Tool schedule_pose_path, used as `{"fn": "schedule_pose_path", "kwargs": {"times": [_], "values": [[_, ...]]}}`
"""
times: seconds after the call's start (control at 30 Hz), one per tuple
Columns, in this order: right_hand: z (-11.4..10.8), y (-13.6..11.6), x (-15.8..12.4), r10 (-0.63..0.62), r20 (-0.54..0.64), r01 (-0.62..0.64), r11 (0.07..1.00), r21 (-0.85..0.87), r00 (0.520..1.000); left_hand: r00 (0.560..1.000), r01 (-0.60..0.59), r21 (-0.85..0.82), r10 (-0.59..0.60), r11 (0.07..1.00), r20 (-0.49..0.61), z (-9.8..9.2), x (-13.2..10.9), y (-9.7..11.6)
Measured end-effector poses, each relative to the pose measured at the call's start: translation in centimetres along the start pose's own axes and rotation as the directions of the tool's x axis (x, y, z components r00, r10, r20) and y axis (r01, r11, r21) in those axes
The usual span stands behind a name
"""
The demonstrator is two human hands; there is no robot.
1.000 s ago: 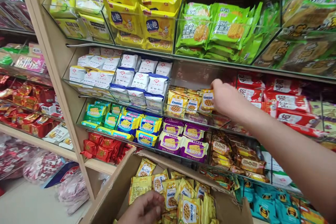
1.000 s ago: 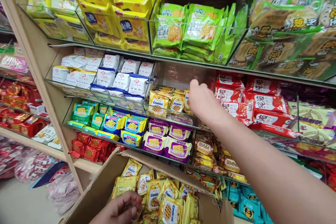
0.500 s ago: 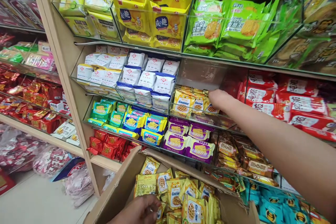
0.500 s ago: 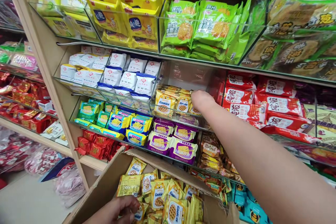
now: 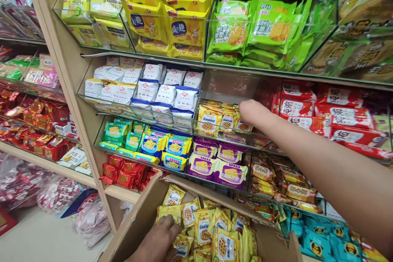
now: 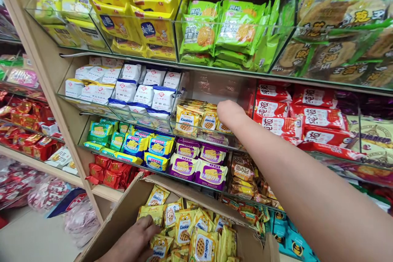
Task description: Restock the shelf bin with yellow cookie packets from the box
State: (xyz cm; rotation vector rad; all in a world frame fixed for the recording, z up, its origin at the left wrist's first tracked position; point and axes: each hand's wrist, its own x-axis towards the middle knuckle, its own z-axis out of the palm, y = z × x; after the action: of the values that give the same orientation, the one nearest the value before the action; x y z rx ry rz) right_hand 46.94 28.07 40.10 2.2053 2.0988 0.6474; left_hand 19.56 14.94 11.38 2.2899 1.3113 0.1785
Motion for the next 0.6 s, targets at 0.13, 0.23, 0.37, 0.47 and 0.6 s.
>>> {"fn": "schedule_pose_path", "kwargs": {"times": [0.13,0.23,0.37,0.47,0.6], "values": [[0.5,0.2,-0.4,-0.073,0.065,0.076,0.996,-0.035,0.995,0.999,0.048,0.097,-0.05,0.994,0.016,-0.4,0.8,0.7],[0.3,0.0,-0.5,-0.099,0.116,0.105,0.993,-0.047,0.988,0.998,0.051,0.148,-0.056,0.988,0.027,-0.7,1.1,1.1],[-0.8,-0.4,-0.9,-0.092,0.155,0.102,0.993,-0.059,0.984,0.997,0.033,0.193,-0.046,0.981,0.064,-0.8,1.1,1.2],[-1.4,-0.5,-1.4,-0.087,0.171,0.099,0.993,-0.061,0.981,0.995,0.032,0.217,-0.053,0.976,0.088,-0.6,1.1,1.1],[-1.5,0.0,-1.4,-0.091,0.135,0.096,0.995,-0.035,0.987,0.991,0.031,0.167,-0.053,0.986,0.126,-0.4,1.1,0.9]]}}
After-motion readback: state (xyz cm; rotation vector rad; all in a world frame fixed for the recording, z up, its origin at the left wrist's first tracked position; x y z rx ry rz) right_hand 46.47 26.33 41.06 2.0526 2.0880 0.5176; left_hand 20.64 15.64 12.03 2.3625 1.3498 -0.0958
